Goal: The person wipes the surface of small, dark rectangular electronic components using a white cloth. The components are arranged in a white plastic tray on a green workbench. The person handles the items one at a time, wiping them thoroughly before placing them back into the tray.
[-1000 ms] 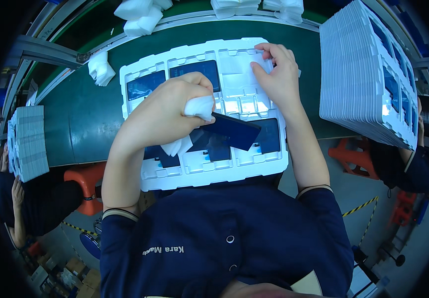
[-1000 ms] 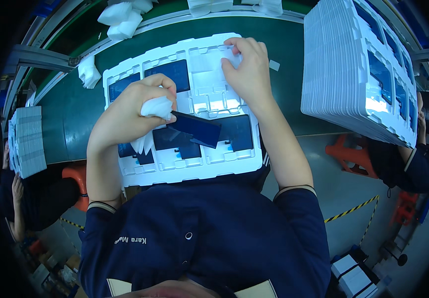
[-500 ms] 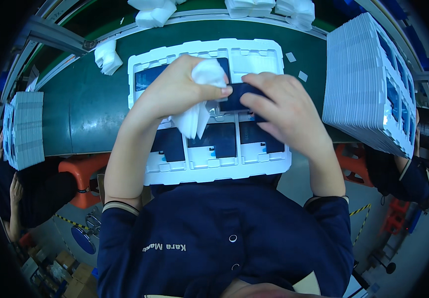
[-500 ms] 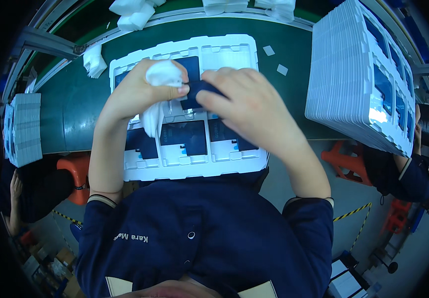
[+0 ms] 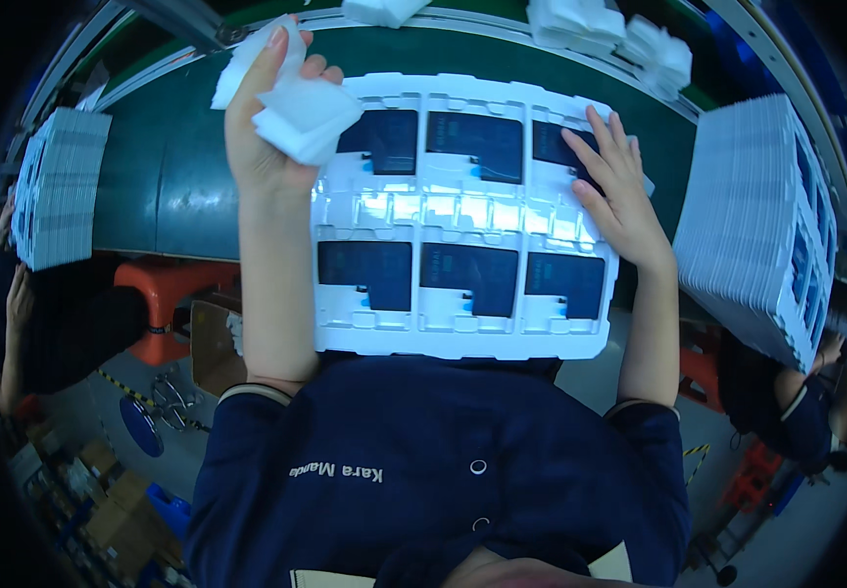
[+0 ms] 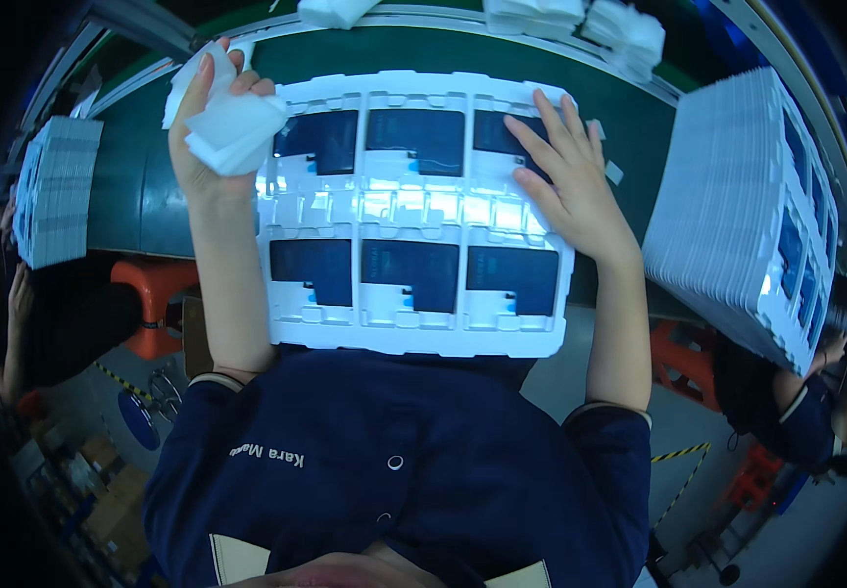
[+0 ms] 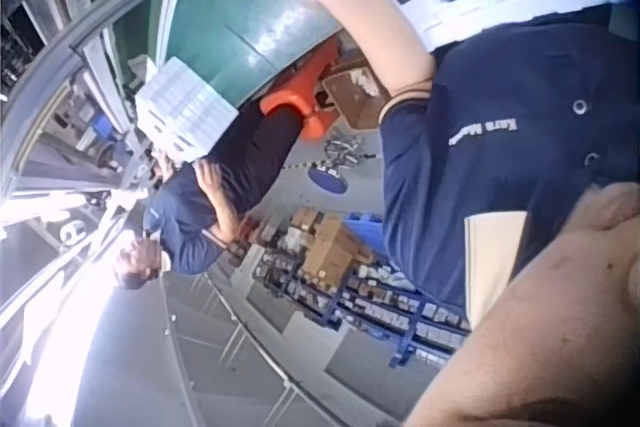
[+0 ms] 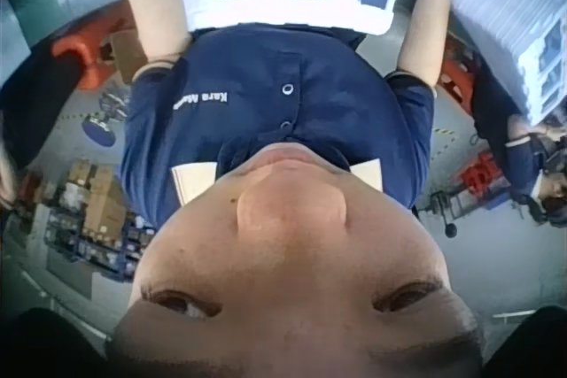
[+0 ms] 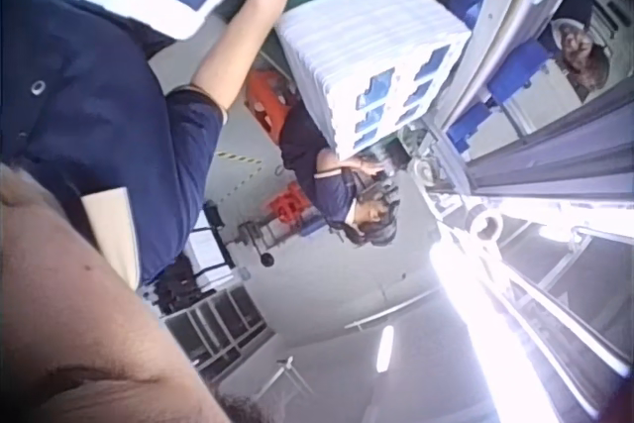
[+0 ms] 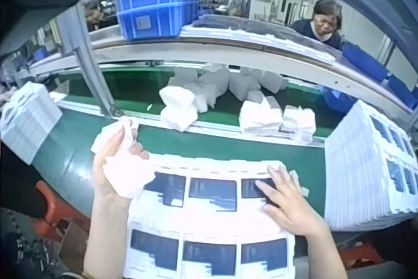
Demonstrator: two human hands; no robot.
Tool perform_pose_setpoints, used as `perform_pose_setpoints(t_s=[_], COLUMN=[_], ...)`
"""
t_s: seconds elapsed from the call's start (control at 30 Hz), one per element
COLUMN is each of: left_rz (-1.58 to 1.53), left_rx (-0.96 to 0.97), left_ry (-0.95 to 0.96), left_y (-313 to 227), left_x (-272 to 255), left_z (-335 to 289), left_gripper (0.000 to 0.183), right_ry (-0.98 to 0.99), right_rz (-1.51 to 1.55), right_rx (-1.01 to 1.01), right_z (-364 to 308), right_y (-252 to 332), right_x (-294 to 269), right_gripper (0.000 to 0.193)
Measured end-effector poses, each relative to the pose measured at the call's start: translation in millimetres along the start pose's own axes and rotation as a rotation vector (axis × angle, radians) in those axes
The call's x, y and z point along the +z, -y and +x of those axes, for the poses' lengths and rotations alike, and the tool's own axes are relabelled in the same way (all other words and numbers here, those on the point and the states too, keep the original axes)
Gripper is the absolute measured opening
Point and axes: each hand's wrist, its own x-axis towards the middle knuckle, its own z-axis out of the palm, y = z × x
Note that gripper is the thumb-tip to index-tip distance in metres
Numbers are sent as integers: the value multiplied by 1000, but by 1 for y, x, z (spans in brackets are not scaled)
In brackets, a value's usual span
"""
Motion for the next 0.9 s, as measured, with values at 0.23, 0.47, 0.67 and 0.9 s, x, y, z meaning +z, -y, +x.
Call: perform_pose_setpoints(t_s=[0.23,0.47,0.67,0.9], left_rz=[-41,-562,-383,-408], left_rx=[187,-121,167,105], left_ry=[-154,-39,-220,-262], left_y=[18,-34,-73,-68], left_x=[-12,-42,-84,-90], left_z=[25,-11,-45,-51], left_gripper=[27,33,29,23], right_ry=[-32,-605,-1702,-1466], right_rz=[48,-150,-188,711], right_rx=[22,97,418,836], right_z=[29,-20,-122,-137], right_y=[-14,36,43,32], right_x=[2,-36,-97,-113], right_gripper=[40,34,50,74])
